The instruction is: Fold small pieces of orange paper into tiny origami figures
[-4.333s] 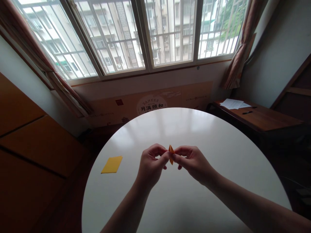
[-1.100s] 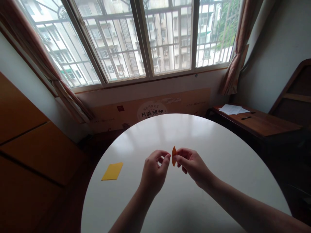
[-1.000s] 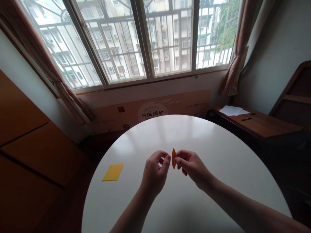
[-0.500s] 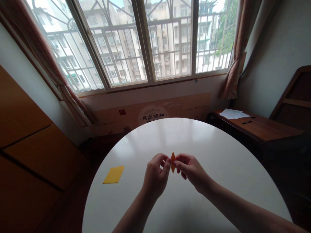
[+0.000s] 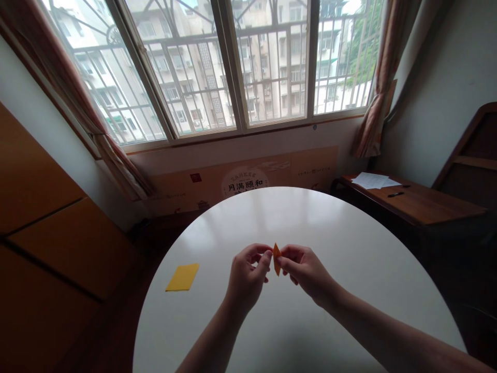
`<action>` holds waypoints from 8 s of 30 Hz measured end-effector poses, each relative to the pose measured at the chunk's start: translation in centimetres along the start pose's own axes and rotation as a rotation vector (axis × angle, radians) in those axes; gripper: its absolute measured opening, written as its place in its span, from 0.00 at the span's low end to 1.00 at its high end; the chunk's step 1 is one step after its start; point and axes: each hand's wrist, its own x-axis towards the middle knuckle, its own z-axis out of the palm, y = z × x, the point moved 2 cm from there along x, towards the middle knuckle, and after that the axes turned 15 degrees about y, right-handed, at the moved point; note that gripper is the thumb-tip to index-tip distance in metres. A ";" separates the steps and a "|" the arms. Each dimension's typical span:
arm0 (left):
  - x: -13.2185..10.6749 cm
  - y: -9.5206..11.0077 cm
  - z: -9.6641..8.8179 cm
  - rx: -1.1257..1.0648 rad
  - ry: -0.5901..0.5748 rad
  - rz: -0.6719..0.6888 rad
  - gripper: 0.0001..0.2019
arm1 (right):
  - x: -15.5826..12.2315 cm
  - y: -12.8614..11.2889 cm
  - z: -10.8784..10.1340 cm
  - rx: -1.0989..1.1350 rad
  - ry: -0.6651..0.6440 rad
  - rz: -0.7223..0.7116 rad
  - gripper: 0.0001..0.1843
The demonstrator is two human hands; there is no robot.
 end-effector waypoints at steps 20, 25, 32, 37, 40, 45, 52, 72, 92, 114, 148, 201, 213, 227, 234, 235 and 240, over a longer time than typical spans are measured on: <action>0.0 0.0 0.2 -0.187 0.021 -0.146 0.10 | 0.2 0.3 0.0 -0.056 -0.014 -0.137 0.14; 0.0 0.1 0.3 -0.280 0.011 -0.261 0.08 | 0.4 0.5 -0.1 -0.010 0.020 -0.073 0.17; -0.2 0.3 0.5 -0.363 -0.028 -0.427 0.12 | 0.5 0.8 0.0 0.069 0.040 0.039 0.19; -0.3 0.4 0.5 -0.317 -0.037 -0.429 0.12 | 0.4 0.7 -0.1 0.083 0.058 0.027 0.17; -0.4 0.4 0.7 -0.264 -0.097 -0.422 0.11 | 0.4 0.4 -0.2 0.101 0.075 0.039 0.17; -0.5 0.1 0.8 -0.307 -0.094 -0.444 0.12 | 0.4 0.2 -0.2 0.154 0.039 0.053 0.17; -0.6 0.0 1.0 -0.352 -0.063 -0.494 0.14 | 0.4 0.5 -0.2 0.130 0.027 0.001 0.18; -0.1 0.4 -0.5 0.148 0.078 0.126 0.08 | 0.5 0.8 -0.3 0.053 0.046 -0.026 0.16; -0.5 0.9 0.0 0.024 0.031 0.038 0.10 | 0.4 0.4 -0.4 0.059 0.052 -0.051 0.12; 0.5 1.1 -0.7 -0.078 -0.203 -0.240 0.11 | -0.4 -2.2 -0.8 -0.317 0.014 -0.300 0.07; 0.6 0.1 -0.5 -0.054 -0.120 -0.272 0.17 | 0.5 -0.5 -1.2 0.002 -0.060 0.000 0.13; 0.1 1.3 -0.2 -0.120 -0.053 -0.311 0.16 | 0.3 -0.6 -1.2 -0.088 -0.126 0.005 0.13; 0.3 0.3 -0.2 -0.067 -0.112 -0.201 0.15 | 0.0 -1.1 -1.0 -0.200 -0.150 -0.100 0.13; 0.1 -0.4 0.3 -0.106 0.064 -0.204 0.18 | 0.6 -1.2 -1.4 -0.208 -0.094 -0.174 0.14; -0.2 -0.3 0.5 -0.143 0.002 -0.234 0.20 | 0.8 -0.9 -1.5 -0.063 -0.048 -0.010 0.17; -0.3 -0.3 0.5 -0.136 -0.009 -0.236 0.19 | 0.8 -0.8 -1.6 -0.049 -0.042 0.004 0.17; -0.3 -0.3 0.5 -0.063 -0.039 -0.190 0.15 | 0.9 -0.7 -1.5 -0.032 -0.040 0.022 0.16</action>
